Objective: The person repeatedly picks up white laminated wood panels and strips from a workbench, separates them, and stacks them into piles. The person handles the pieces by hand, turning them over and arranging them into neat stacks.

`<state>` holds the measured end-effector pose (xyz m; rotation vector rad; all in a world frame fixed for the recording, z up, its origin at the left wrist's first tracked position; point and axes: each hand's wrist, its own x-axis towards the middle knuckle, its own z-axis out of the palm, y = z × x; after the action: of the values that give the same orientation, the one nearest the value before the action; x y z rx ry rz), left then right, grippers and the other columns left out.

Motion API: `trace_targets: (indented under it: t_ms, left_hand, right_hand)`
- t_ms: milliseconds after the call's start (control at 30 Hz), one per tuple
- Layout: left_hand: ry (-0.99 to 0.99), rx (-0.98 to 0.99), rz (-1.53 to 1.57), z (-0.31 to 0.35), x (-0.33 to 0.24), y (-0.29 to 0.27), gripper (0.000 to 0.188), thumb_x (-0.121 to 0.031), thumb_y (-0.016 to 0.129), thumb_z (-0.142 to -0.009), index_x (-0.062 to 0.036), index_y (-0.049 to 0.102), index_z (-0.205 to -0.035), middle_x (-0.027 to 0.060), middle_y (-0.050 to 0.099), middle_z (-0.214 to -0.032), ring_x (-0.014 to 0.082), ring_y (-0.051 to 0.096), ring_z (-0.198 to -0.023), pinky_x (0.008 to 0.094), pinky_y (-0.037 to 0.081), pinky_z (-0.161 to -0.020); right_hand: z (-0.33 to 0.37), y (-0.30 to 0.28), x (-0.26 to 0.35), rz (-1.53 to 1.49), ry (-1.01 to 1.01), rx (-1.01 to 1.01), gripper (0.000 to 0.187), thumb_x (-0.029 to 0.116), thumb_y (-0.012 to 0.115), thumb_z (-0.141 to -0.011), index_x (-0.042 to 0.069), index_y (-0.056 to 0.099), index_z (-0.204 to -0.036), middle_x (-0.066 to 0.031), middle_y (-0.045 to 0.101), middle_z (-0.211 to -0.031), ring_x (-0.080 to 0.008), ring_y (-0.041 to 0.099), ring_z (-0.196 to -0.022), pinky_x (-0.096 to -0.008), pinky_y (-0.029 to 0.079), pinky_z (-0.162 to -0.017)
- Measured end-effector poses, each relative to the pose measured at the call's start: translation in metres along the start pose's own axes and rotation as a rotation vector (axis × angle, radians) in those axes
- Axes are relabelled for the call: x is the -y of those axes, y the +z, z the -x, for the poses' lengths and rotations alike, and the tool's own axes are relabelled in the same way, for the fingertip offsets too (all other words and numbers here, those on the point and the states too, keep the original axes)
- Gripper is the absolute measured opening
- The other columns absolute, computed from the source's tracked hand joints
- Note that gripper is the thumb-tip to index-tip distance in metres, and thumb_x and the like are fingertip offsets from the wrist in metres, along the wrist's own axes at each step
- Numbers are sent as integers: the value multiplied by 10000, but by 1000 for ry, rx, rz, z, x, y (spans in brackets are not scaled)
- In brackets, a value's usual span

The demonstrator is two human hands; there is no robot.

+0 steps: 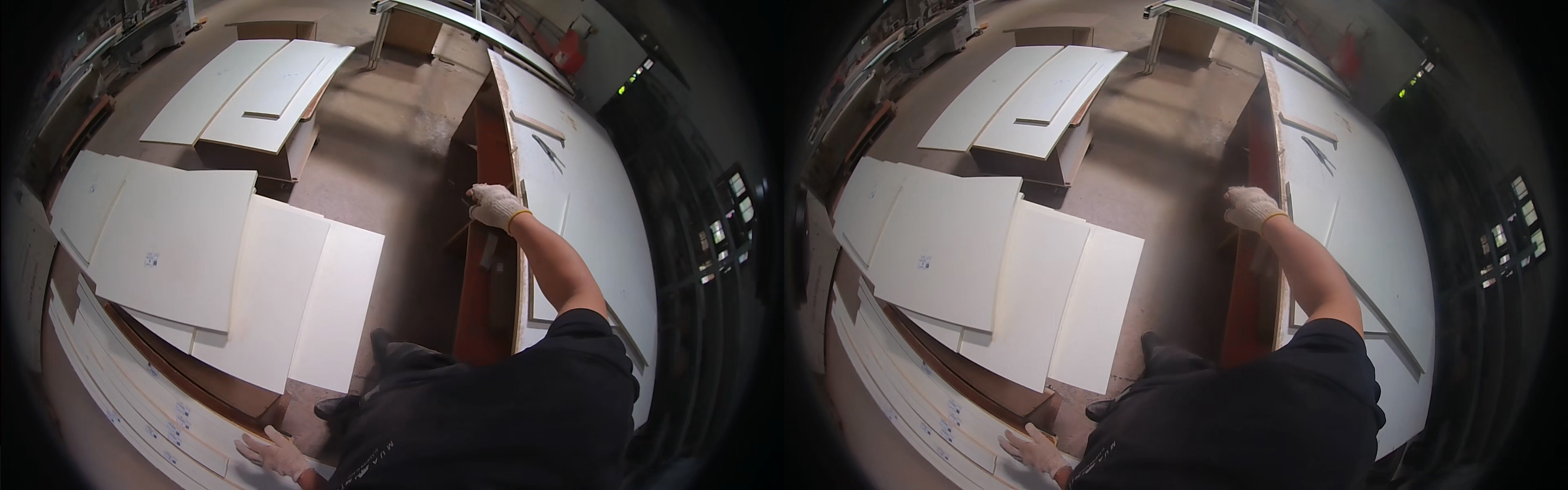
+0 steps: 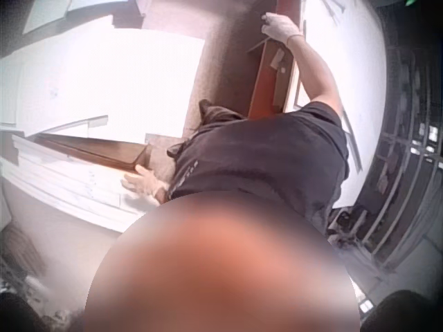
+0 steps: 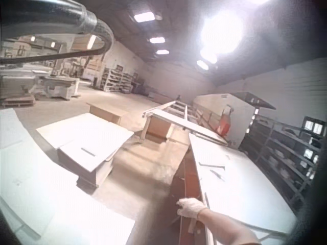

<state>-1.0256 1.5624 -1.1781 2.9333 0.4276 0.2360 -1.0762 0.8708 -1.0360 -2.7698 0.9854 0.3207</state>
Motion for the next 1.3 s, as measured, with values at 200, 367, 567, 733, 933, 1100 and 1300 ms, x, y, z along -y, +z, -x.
trace_targets:
  t_ms: [200,367,567,733,933,1100,1300]
  left_hand:
    - [531,-90,173,-29,-151,-15,633,-272,710,-974,48,497,-1477,281,401,-1608,486,396,-1484,579,392,-1196]
    - [879,74,203,-67,-294,7,663,-231,779,-868,40,528,-1419,302,445,-1555,512,404,-1457,613,361,-1203]
    - [989,110,89,-94,-393,107,655,-282,763,-881,35,527,-1404,290,456,-1544,496,354,-1501,614,279,-1269]
    - [1023,36,-2,-95,-371,122,629,-277,739,-880,30,535,-1389,277,461,-1541,488,329,-1521,618,228,-1306]
    - [935,-16,60,-63,-375,88,596,-225,761,-828,13,553,-1333,259,487,-1491,484,367,-1489,653,273,-1277]
    - [742,12,145,-9,-389,73,515,-215,780,-777,-17,594,-1214,224,525,-1381,478,461,-1378,675,317,-1230]
    - [667,7,324,0,-529,66,430,-230,775,-807,-55,638,-1175,178,525,-1389,435,474,-1385,641,325,-1233]
  right_hand:
    - [-19,0,-120,-55,268,-89,543,353,716,-928,127,657,-1418,-92,621,-1490,-268,558,-1405,-390,442,-1205]
    - [28,56,-157,-59,182,-164,701,225,796,-815,119,598,-1479,-165,496,-1598,-367,407,-1524,-443,336,-1292]
    - [35,85,-161,-124,179,-347,637,275,734,-892,131,589,-1495,-156,458,-1643,-384,337,-1575,-515,242,-1328]
    - [53,85,-147,-119,181,-342,676,257,775,-826,103,615,-1465,-180,453,-1638,-412,316,-1577,-531,225,-1331]
    - [-34,30,-162,-128,-198,-342,571,139,816,-754,44,664,-1296,-184,651,-1353,-399,589,-1299,-490,507,-1094]
    - [-137,-59,-175,-170,-298,-262,608,19,760,-738,61,639,-1333,-179,661,-1306,-400,629,-1231,-477,525,-1067]
    - [-254,-118,-159,-98,-576,-24,542,57,776,-734,66,688,-1269,-160,715,-1218,-395,673,-1150,-473,544,-1017]
